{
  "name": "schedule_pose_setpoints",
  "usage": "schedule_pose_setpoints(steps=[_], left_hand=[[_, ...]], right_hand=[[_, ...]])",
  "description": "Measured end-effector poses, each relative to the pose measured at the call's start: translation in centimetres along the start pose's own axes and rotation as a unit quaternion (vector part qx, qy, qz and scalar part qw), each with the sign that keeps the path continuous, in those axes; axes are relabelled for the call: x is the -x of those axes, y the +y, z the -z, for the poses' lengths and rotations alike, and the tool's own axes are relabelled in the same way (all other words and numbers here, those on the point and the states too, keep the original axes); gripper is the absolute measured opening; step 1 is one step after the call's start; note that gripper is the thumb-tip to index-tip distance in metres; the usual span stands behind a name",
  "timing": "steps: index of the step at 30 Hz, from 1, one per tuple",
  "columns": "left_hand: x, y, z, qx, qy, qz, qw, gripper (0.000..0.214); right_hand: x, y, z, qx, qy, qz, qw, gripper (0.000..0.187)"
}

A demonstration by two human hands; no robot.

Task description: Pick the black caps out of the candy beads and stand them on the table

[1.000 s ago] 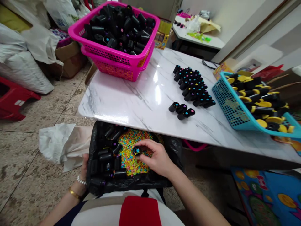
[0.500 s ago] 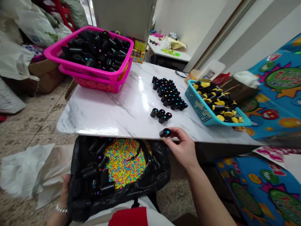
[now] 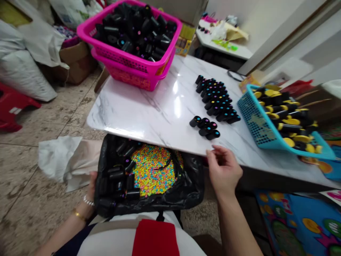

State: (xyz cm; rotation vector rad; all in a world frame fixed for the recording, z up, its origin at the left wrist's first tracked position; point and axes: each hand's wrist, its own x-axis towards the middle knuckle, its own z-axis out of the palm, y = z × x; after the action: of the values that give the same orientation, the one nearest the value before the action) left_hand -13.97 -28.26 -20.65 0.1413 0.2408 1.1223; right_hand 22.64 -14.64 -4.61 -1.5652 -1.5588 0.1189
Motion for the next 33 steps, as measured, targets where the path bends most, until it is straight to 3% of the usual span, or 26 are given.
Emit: schedule_pose_setpoints(steps=[2, 5, 7, 10, 13, 17, 23, 26, 29, 33], left_hand=[[-0.2, -0.1, -0.5, -0.010, 0.017, -0.014, 1.000, 0.060], [-0.2, -0.3, -0.9, -0.036, 0.039, -0.012, 0.999, 0.064], [-0.1, -0.4, -0.9, -0.048, 0.061, -0.006, 0.997, 0.068], [0.2, -0.5, -0.7, -0.056, 0.111, -0.024, 0.992, 0.069], [0.4, -0.6, -0.5, -0.062, 0.147, -0.045, 0.986, 0.066], [0.4, -0.7, -0.4, -0.051, 0.160, -0.033, 0.985, 0.067], [0.1, -0.7, -0.4, -0.043, 0.161, -0.006, 0.986, 0.067], [0.3, -0.6, -0.2, -0.038, 0.141, -0.003, 0.989, 0.070], [0.7, -0.6, 0.3, -0.035, 0.108, -0.009, 0.994, 0.065], [0.8, -0.5, 1.1, -0.031, 0.098, 0.006, 0.995, 0.060]], right_hand=[[2.0, -2.7, -1.1, -0.018, -0.144, 0.121, 0.982, 0.017], [4.3, -6.5, -4.4, -0.039, -0.356, 0.285, 0.889, 0.021], [5.3, -8.2, -7.1, -0.029, -0.421, 0.314, 0.850, 0.029], [6.5, -9.4, -10.3, -0.039, -0.473, 0.311, 0.823, 0.035], [7.5, -9.7, -11.7, -0.096, -0.506, 0.276, 0.811, 0.030], [7.8, -9.8, -11.9, -0.137, -0.536, 0.208, 0.807, 0.028], [4.5, -7.8, -9.5, -0.098, -0.556, 0.188, 0.804, 0.038], [3.2, -5.2, -7.1, -0.062, -0.554, 0.232, 0.797, 0.034], [3.7, -3.5, -5.5, 0.029, -0.527, 0.310, 0.791, 0.025], [6.3, -4.1, -6.0, 0.095, -0.517, 0.382, 0.760, 0.027]])
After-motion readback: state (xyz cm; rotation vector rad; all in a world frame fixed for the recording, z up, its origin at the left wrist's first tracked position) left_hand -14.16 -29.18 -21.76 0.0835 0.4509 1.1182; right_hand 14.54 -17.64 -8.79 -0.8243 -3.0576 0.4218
